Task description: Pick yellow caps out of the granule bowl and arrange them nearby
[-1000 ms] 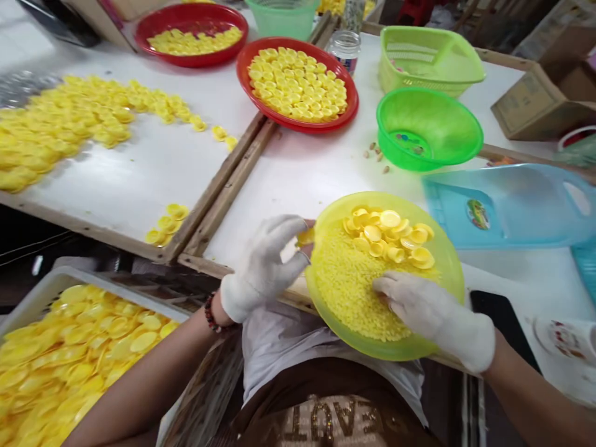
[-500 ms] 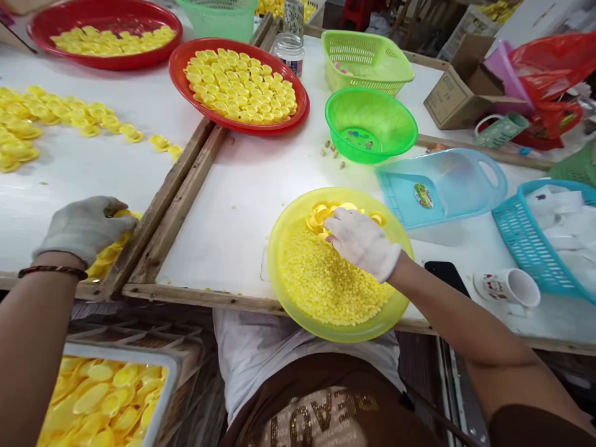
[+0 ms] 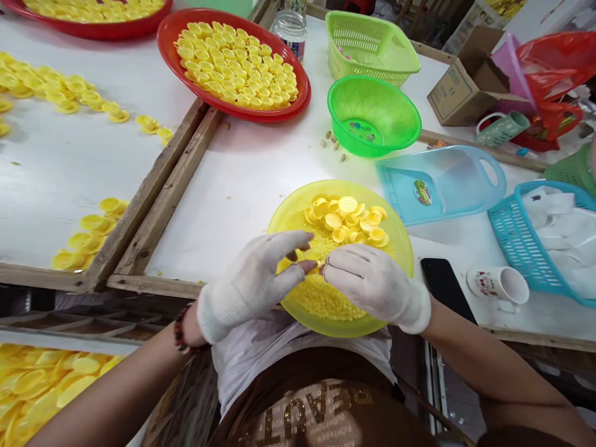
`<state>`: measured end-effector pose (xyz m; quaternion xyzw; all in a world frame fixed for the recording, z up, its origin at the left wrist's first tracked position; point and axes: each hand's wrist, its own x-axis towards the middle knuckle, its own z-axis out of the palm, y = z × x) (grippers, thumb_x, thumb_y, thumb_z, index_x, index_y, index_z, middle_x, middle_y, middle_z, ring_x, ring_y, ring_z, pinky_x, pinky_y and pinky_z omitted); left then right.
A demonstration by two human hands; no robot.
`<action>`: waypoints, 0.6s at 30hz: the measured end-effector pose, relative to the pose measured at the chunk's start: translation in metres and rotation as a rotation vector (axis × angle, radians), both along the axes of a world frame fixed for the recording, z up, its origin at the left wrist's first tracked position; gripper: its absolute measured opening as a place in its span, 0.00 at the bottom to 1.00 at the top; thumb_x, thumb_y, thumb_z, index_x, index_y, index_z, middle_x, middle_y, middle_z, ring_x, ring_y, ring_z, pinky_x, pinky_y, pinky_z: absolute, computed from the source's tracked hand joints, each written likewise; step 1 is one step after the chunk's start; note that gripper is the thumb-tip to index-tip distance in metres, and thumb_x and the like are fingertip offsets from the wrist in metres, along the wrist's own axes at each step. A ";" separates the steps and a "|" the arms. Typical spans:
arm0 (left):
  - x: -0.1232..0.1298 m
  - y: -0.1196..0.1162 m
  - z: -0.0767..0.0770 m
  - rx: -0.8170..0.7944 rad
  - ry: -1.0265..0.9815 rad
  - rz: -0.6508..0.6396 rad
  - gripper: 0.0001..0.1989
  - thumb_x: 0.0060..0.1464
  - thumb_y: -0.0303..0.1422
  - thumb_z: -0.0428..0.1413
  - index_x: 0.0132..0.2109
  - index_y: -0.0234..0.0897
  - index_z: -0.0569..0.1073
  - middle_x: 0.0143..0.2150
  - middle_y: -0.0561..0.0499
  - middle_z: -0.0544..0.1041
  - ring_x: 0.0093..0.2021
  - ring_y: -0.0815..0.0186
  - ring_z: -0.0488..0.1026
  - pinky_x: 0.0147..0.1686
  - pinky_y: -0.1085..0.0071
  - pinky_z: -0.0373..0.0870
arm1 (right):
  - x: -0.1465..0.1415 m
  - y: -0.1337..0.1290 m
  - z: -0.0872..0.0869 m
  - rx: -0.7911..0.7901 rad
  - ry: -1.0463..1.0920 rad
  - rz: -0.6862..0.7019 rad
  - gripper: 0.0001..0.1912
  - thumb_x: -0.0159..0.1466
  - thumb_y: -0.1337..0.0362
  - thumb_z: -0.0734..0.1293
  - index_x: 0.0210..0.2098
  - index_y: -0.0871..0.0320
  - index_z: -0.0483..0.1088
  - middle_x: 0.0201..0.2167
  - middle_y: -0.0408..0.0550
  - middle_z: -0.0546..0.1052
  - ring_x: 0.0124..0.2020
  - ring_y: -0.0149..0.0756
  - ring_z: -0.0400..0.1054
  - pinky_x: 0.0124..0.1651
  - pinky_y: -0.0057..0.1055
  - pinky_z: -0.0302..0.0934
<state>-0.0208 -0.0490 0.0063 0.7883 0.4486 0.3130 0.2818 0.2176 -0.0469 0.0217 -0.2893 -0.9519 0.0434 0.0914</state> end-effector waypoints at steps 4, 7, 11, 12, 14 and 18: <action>0.014 0.000 -0.017 0.187 0.189 -0.049 0.14 0.62 0.34 0.56 0.53 0.36 0.72 0.49 0.46 0.80 0.47 0.58 0.77 0.49 0.59 0.72 | 0.014 -0.011 -0.002 -0.251 -0.126 -0.281 0.09 0.69 0.68 0.60 0.40 0.58 0.72 0.37 0.50 0.75 0.37 0.38 0.68 0.39 0.35 0.62; 0.014 -0.003 -0.019 0.243 0.368 -0.060 0.14 0.60 0.32 0.55 0.53 0.36 0.72 0.47 0.44 0.79 0.45 0.54 0.77 0.46 0.55 0.70 | 0.015 -0.013 -0.007 -0.435 -0.279 -0.436 0.14 0.64 0.59 0.67 0.48 0.59 0.70 0.40 0.52 0.75 0.36 0.40 0.70 0.37 0.35 0.62; 0.020 -0.007 -0.017 0.221 0.457 -0.031 0.11 0.57 0.31 0.56 0.47 0.37 0.73 0.45 0.45 0.79 0.41 0.53 0.76 0.43 0.54 0.68 | 0.006 -0.009 -0.018 -0.573 -0.200 -0.333 0.14 0.64 0.64 0.65 0.48 0.60 0.68 0.42 0.53 0.75 0.38 0.40 0.70 0.41 0.36 0.64; 0.022 -0.008 -0.017 0.207 0.458 -0.025 0.11 0.56 0.31 0.56 0.47 0.37 0.73 0.45 0.45 0.79 0.41 0.53 0.75 0.44 0.54 0.67 | 0.004 -0.007 -0.020 -0.601 -0.149 -0.295 0.13 0.63 0.68 0.64 0.47 0.60 0.69 0.42 0.52 0.75 0.40 0.40 0.70 0.44 0.36 0.64; 0.024 -0.007 -0.018 0.184 0.451 -0.018 0.11 0.55 0.30 0.57 0.46 0.37 0.72 0.44 0.46 0.79 0.42 0.54 0.75 0.45 0.54 0.67 | 0.005 -0.002 -0.022 -0.660 -0.056 -0.224 0.13 0.60 0.73 0.63 0.44 0.60 0.70 0.41 0.51 0.76 0.42 0.39 0.70 0.48 0.37 0.64; 0.026 -0.007 -0.019 0.194 0.410 -0.014 0.12 0.53 0.30 0.58 0.46 0.37 0.71 0.45 0.47 0.79 0.43 0.54 0.76 0.46 0.53 0.66 | 0.008 0.003 -0.013 -0.656 0.141 -0.209 0.09 0.61 0.74 0.62 0.39 0.58 0.69 0.37 0.47 0.76 0.39 0.36 0.69 0.47 0.34 0.64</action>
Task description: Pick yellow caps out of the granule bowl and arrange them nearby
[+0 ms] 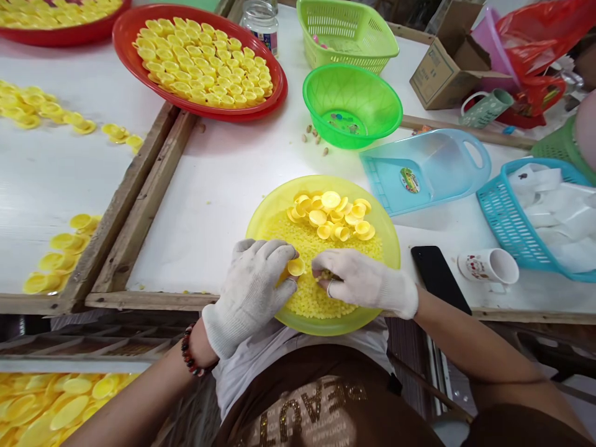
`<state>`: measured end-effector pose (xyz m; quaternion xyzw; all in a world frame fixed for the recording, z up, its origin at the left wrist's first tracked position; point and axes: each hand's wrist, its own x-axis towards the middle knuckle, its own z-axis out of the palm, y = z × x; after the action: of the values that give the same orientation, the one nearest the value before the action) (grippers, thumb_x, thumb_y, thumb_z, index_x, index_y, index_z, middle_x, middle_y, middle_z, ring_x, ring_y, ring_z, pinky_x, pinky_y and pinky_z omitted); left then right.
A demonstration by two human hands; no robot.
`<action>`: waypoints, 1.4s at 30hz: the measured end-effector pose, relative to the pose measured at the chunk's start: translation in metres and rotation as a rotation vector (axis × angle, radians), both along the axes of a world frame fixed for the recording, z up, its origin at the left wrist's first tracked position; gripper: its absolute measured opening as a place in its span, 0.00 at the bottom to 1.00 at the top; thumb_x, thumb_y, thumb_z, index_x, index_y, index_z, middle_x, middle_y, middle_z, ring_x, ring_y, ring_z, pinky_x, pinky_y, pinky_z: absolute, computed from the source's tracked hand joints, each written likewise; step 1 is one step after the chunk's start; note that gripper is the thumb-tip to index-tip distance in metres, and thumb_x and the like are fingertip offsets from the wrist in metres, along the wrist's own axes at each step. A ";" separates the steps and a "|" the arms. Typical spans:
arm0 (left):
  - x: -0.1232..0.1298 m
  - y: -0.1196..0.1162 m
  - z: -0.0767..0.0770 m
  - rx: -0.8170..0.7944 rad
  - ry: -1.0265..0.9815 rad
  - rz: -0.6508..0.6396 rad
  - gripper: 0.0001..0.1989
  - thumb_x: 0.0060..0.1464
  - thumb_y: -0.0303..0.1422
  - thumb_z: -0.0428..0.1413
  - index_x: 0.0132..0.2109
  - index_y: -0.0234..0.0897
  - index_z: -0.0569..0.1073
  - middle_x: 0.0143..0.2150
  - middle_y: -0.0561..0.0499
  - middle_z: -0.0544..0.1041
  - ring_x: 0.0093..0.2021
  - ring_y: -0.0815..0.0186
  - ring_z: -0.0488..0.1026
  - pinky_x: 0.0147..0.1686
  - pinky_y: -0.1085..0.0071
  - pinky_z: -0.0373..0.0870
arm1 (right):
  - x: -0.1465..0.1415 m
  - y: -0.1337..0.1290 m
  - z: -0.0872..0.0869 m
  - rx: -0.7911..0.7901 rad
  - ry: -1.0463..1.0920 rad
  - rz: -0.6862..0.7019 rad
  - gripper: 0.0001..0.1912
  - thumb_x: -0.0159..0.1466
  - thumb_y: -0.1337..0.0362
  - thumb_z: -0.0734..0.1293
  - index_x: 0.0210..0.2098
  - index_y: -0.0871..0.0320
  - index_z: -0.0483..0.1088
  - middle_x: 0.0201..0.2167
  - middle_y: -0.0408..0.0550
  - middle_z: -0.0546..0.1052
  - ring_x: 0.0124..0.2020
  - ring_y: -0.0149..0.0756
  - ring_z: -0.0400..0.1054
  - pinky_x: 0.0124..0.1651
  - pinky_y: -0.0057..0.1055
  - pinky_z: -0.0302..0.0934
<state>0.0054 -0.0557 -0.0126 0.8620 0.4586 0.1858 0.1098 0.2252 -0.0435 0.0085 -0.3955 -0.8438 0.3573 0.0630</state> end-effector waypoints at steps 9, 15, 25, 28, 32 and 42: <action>0.000 -0.001 -0.003 -0.011 -0.052 -0.017 0.11 0.53 0.31 0.58 0.44 0.37 0.70 0.42 0.48 0.80 0.41 0.54 0.76 0.46 0.54 0.64 | -0.008 -0.002 0.008 0.255 0.119 -0.080 0.11 0.66 0.74 0.62 0.46 0.57 0.68 0.44 0.49 0.76 0.46 0.38 0.70 0.51 0.37 0.65; -0.002 -0.001 -0.004 0.005 -0.089 -0.016 0.10 0.55 0.31 0.57 0.45 0.37 0.70 0.43 0.48 0.80 0.41 0.55 0.76 0.48 0.55 0.64 | 0.008 -0.009 0.003 0.212 0.063 -0.070 0.09 0.65 0.76 0.62 0.41 0.57 0.68 0.38 0.47 0.76 0.41 0.37 0.70 0.46 0.36 0.66; -0.002 -0.003 -0.004 -0.005 -0.154 -0.015 0.10 0.56 0.32 0.59 0.45 0.37 0.70 0.41 0.49 0.80 0.40 0.57 0.76 0.49 0.54 0.66 | -0.008 -0.001 0.014 0.338 0.266 -0.083 0.07 0.68 0.71 0.64 0.44 0.56 0.68 0.40 0.47 0.76 0.44 0.36 0.70 0.48 0.35 0.67; -0.009 -0.004 -0.004 0.034 -0.228 -0.019 0.13 0.57 0.31 0.59 0.49 0.36 0.69 0.44 0.48 0.80 0.43 0.57 0.76 0.49 0.56 0.68 | 0.006 -0.003 0.007 0.303 0.174 -0.083 0.06 0.67 0.72 0.64 0.42 0.57 0.68 0.38 0.47 0.76 0.41 0.36 0.71 0.45 0.34 0.67; -0.022 0.001 -0.001 0.063 -0.314 -0.003 0.17 0.59 0.29 0.58 0.54 0.36 0.68 0.51 0.46 0.78 0.49 0.59 0.76 0.50 0.61 0.71 | 0.014 -0.008 -0.003 0.250 0.077 -0.017 0.08 0.66 0.75 0.62 0.40 0.58 0.69 0.35 0.46 0.76 0.38 0.36 0.71 0.42 0.35 0.67; -0.007 0.000 -0.006 0.099 -0.285 -0.041 0.18 0.56 0.28 0.59 0.53 0.34 0.67 0.47 0.44 0.78 0.45 0.58 0.77 0.46 0.61 0.74 | -0.019 -0.002 0.014 0.447 0.357 -0.073 0.08 0.70 0.70 0.63 0.48 0.56 0.68 0.44 0.49 0.77 0.47 0.35 0.71 0.51 0.34 0.68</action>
<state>-0.0020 -0.0556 -0.0185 0.8406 0.4109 0.3261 0.1349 0.2065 -0.0450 0.0224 -0.3330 -0.8624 0.2237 0.3089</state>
